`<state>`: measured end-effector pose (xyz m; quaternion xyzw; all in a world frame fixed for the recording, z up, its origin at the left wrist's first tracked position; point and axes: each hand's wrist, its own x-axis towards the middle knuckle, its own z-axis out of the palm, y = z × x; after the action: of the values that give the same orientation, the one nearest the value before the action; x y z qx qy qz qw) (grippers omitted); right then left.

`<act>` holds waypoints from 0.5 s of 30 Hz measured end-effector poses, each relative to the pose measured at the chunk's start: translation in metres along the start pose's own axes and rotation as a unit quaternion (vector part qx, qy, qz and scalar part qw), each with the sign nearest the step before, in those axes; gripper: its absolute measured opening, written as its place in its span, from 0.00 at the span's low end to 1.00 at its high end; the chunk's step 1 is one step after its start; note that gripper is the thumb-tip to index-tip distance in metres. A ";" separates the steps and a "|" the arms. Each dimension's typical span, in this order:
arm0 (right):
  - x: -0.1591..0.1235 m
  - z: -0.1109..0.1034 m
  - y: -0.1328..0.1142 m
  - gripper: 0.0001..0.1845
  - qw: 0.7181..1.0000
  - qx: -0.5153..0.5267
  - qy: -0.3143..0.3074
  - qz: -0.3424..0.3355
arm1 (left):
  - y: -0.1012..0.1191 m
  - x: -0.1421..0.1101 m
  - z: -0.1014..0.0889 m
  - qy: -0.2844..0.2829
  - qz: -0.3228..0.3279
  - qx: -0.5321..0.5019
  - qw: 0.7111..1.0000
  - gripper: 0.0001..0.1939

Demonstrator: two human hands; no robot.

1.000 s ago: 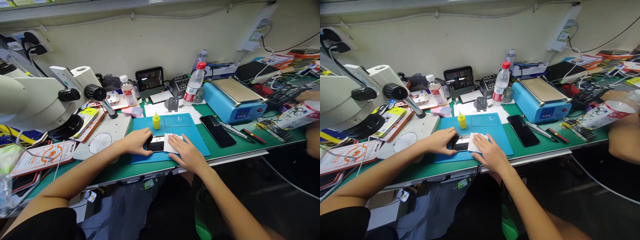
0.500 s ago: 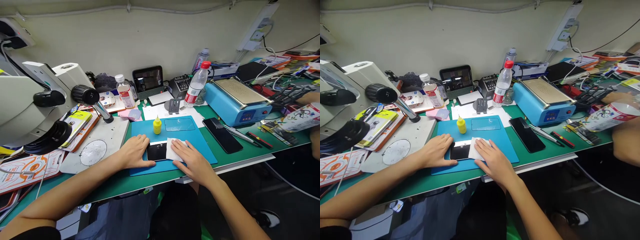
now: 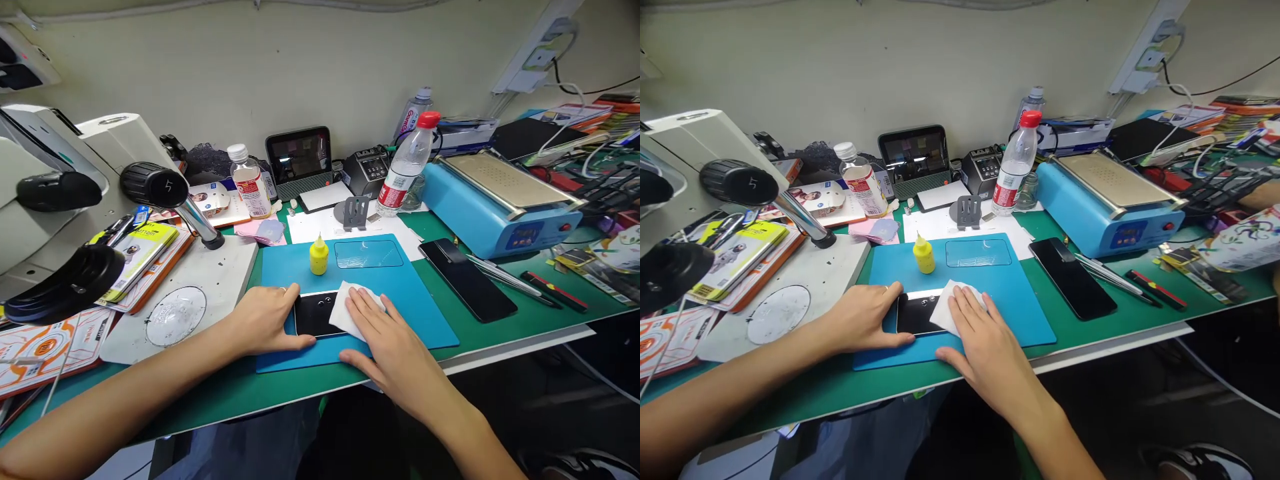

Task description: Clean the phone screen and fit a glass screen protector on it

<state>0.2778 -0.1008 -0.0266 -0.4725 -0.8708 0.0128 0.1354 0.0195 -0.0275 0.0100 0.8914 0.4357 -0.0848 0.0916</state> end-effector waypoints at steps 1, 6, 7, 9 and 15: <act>-0.001 -0.001 0.002 0.41 1.000 0.011 -0.008 -0.010 | 0.001 0.000 0.000 -0.014 -0.014 0.003 1.000 0.31; -0.013 -0.011 0.024 0.41 0.997 0.029 -0.029 -0.069 | 0.002 0.001 0.000 -0.026 -0.012 0.000 1.000 0.31; -0.015 -0.012 0.028 0.42 0.996 0.025 -0.031 -0.085 | 0.001 0.002 0.001 -0.027 -0.010 -0.002 1.000 0.32; -0.017 -0.013 0.032 0.42 0.994 0.009 -0.026 -0.109 | 0.001 0.003 0.002 -0.027 -0.010 -0.004 1.000 0.32; -0.002 0.002 0.017 0.49 0.996 -0.047 0.041 -0.071 | 0.001 0.005 0.003 -0.034 -0.010 -0.011 0.999 0.30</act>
<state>0.2926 -0.0926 -0.0319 -0.4155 -0.8954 -0.0574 0.1494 0.0231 -0.0251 0.0064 0.8824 0.4424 -0.1114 0.1149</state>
